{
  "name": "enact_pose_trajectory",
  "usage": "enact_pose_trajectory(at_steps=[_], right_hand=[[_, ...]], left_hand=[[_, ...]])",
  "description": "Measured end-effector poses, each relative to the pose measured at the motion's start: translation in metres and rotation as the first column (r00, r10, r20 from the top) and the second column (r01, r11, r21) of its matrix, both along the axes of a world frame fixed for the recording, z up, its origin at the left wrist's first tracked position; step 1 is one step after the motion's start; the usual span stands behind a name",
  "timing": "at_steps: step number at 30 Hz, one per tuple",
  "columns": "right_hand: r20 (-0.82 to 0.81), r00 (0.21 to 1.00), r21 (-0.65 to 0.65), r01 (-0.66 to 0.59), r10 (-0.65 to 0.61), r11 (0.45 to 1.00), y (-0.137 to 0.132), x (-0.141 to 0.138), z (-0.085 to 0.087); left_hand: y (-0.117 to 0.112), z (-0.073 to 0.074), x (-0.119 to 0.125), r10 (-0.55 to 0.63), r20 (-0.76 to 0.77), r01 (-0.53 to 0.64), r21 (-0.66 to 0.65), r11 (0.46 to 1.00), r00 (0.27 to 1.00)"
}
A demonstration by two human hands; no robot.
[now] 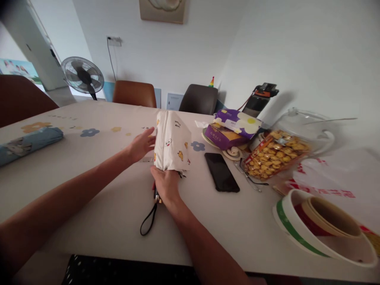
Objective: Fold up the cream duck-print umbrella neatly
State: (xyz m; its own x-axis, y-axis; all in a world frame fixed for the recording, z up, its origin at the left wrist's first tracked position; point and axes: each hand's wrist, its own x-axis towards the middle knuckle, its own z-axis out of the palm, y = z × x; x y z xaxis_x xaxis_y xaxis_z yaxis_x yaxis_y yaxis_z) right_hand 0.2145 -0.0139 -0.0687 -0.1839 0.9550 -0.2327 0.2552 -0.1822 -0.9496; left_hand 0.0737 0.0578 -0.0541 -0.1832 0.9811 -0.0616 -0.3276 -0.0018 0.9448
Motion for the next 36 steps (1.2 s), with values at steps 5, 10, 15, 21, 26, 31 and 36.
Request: enact_pose_trajectory(at_steps=[5, 10, 15, 21, 26, 31, 36], right_hand=[[-0.213, 0.977, -0.351, -0.068, -0.009, 0.934, 0.005, 0.003, 0.01], [-0.469, 0.883, -0.456, -0.229, -0.014, 0.86, 0.006, 0.004, 0.017], [-0.447, 0.894, -0.498, -0.262, 0.014, 0.827, 0.008, 0.003, 0.009], [-0.515, 0.857, -0.44, -0.287, 0.023, 0.851, 0.011, 0.004, -0.003], [-0.493, 0.87, -0.447, -0.256, 0.003, 0.857, 0.01, 0.003, -0.002], [-0.485, 0.874, -0.408, -0.24, 0.014, 0.881, 0.007, 0.001, -0.005], [-0.505, 0.862, -0.368, -0.248, 0.031, 0.896, 0.009, 0.0, -0.008]], left_hand=[[0.001, 0.008, -0.009, 0.362, -0.253, -0.322, 0.187, 0.928, 0.897], [-0.02, 0.021, 0.011, 0.283, -0.484, -0.118, 0.343, 0.932, 0.828], [-0.018, 0.027, 0.048, 0.112, -0.766, 0.252, 0.34, 0.906, 0.633], [0.024, 0.015, 0.089, -0.026, -0.995, 0.667, 0.049, 0.744, 0.101], [0.043, -0.003, 0.102, -0.077, -0.966, 0.636, -0.222, 0.739, -0.247], [0.042, -0.012, 0.097, 0.028, -0.98, 0.66, -0.111, 0.743, -0.196], [0.044, -0.015, 0.099, 0.128, -0.955, 0.684, -0.096, 0.723, -0.269]])
